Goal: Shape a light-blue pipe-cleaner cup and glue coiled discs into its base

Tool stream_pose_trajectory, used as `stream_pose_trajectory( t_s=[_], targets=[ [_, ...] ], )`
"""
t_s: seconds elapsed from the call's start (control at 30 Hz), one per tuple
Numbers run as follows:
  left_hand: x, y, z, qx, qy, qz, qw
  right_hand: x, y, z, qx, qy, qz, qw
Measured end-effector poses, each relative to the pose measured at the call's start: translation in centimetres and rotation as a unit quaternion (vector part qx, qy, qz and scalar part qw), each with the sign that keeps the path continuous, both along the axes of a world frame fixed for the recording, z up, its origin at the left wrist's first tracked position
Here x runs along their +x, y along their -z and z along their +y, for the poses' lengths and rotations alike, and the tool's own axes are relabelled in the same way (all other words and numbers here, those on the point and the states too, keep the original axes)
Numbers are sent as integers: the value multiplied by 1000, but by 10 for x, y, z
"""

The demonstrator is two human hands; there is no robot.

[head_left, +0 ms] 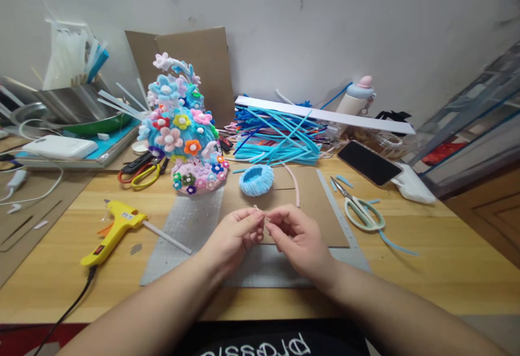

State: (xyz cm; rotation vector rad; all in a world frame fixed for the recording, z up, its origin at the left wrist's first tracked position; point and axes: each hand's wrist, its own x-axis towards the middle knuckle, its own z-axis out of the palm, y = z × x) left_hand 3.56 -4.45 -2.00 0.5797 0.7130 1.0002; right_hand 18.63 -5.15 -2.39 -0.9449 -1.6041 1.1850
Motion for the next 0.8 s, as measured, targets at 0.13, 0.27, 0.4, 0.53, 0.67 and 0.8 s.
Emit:
stream_pose_trajectory(
  t_s=[0.13,0.27,0.4,0.53,0.67,0.8],
  targets=[
    [-3,-4,1,21,-24,43,999,8,-11,5,132,26,-126,983],
    [-9,-10,2,49,35,88,994,16,-25,10,241,-3,-164,957],
    [-15,-16,2,46,113,115,986,19,-30,13,240,-39,-138,960],
    [-18,-17,2,65,174,146,972,20,-32,15,148,-73,-100,981],
    [-20,-18,1,84,213,151,962,21,-34,15,72,-99,-81,989],
    [-23,-23,1,81,257,147,952,22,-37,16,38,-142,-79,986]
  ],
)
